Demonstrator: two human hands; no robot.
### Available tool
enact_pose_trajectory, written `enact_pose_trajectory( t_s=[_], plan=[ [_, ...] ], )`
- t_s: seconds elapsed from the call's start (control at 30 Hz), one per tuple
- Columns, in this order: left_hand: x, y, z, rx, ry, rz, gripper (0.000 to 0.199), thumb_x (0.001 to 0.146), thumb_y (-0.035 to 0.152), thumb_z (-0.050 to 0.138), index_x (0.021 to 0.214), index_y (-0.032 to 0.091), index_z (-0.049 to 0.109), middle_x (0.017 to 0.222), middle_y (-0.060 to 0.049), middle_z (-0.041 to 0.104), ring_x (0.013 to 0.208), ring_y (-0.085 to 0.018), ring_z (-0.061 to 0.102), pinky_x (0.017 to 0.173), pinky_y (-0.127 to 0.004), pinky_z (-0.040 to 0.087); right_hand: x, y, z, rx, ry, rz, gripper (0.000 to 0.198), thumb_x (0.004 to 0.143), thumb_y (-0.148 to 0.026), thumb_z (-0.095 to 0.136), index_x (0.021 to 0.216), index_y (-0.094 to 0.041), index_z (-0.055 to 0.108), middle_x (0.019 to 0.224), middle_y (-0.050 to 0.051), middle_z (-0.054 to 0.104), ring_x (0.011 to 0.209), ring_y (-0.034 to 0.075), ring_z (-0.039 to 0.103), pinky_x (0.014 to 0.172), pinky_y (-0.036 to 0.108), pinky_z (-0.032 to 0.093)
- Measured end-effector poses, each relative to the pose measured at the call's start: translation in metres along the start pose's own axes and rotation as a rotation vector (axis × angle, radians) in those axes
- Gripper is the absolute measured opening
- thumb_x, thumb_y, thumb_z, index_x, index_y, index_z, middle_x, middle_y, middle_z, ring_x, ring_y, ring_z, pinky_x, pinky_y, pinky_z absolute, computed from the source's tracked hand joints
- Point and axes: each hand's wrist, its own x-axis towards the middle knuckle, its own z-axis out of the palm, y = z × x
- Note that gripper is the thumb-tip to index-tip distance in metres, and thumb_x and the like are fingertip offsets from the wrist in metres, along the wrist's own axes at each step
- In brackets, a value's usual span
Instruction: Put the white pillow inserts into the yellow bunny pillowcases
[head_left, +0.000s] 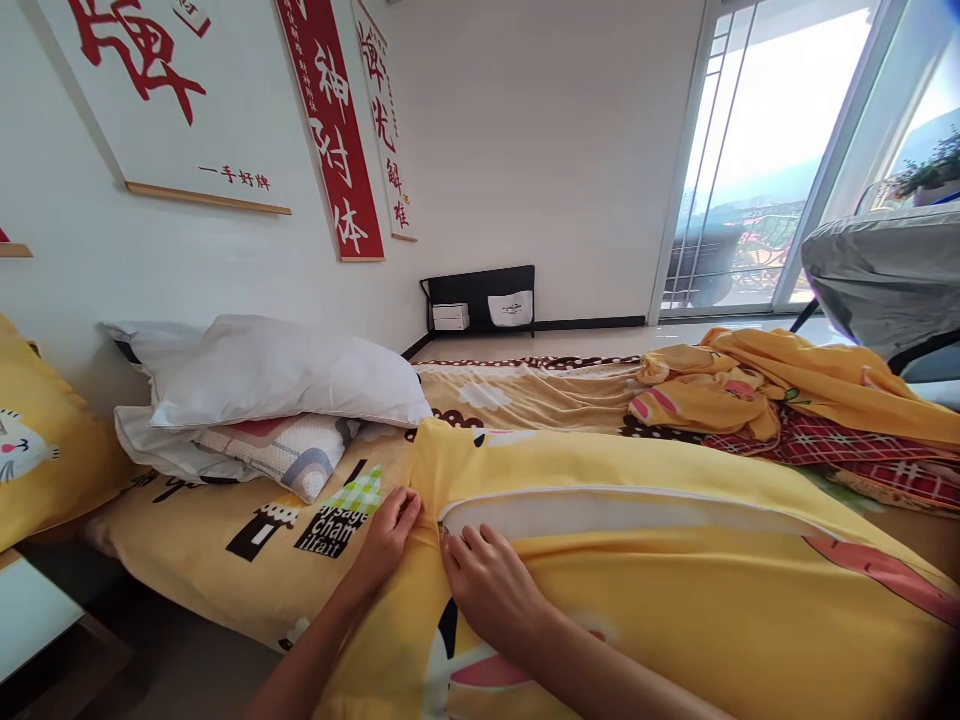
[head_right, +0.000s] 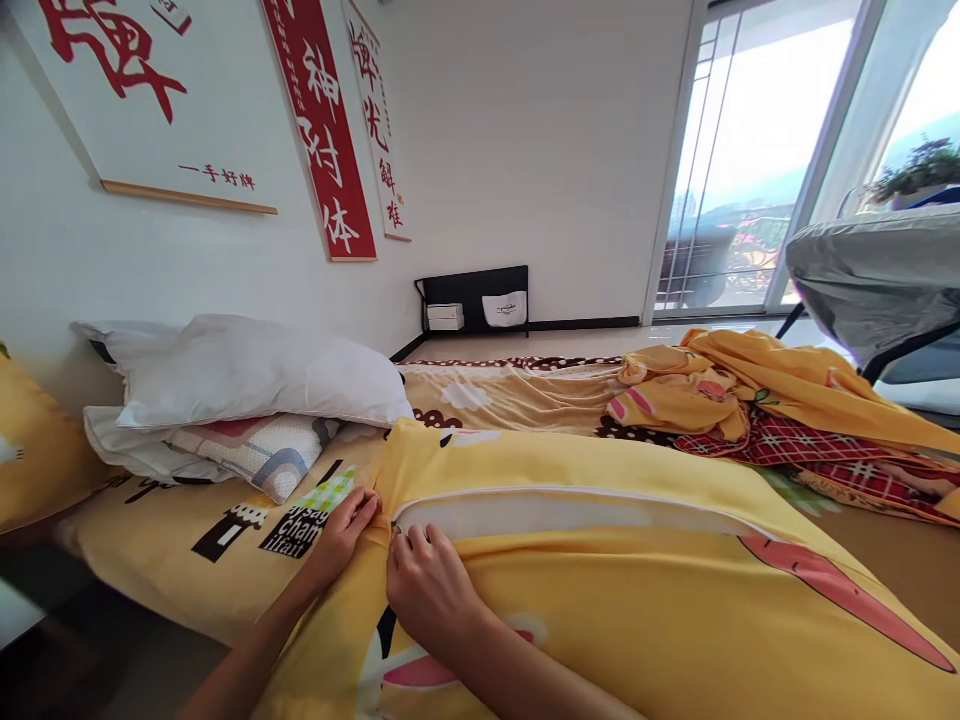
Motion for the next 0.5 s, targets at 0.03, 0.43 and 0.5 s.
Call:
enact_pose_trajectory(
  t_s=[0.03, 0.43, 0.5],
  plan=[
    [-0.001, 0.003, -0.001, 0.026, -0.039, 0.005, 0.032, 0.091, 0.045, 0.04, 0.072, 0.02, 0.045, 0.072, 0.0, 0.048, 0.069, -0.015, 0.045, 0.067, -0.027, 0.037, -0.002, -0.002, 0.001, -0.017, 0.018, -0.015, 0.007, 0.08, -0.008, 0.058, 0.082, -0.011, 0.063, 0.079, 0.009, 0.061, 0.069, 0.02, 0.052, 0.059, 0.034, 0.036],
    [-0.002, 0.033, -0.004, 0.276, -0.309, 0.08, 0.014, 0.081, 0.029, 0.052, 0.072, 0.019, 0.049, 0.076, -0.002, 0.054, 0.069, -0.016, 0.048, 0.064, -0.028, 0.037, -0.012, -0.001, -0.007, 0.053, -0.016, 0.019, 0.019, 0.076, -0.008, 0.056, 0.093, -0.011, 0.064, 0.086, 0.009, 0.06, 0.082, 0.022, 0.049, 0.076, 0.037, 0.037],
    [-0.001, 0.033, -0.001, 0.275, -0.311, 0.048, 0.01, 0.078, 0.026, 0.051, 0.072, 0.019, 0.048, 0.076, -0.002, 0.054, 0.07, -0.016, 0.049, 0.065, -0.028, 0.037, -0.012, 0.003, -0.013, 0.157, -0.046, 0.095, 0.016, 0.078, -0.008, 0.054, 0.089, -0.014, 0.064, 0.088, 0.008, 0.06, 0.084, 0.021, 0.049, 0.078, 0.035, 0.036]
  ],
)
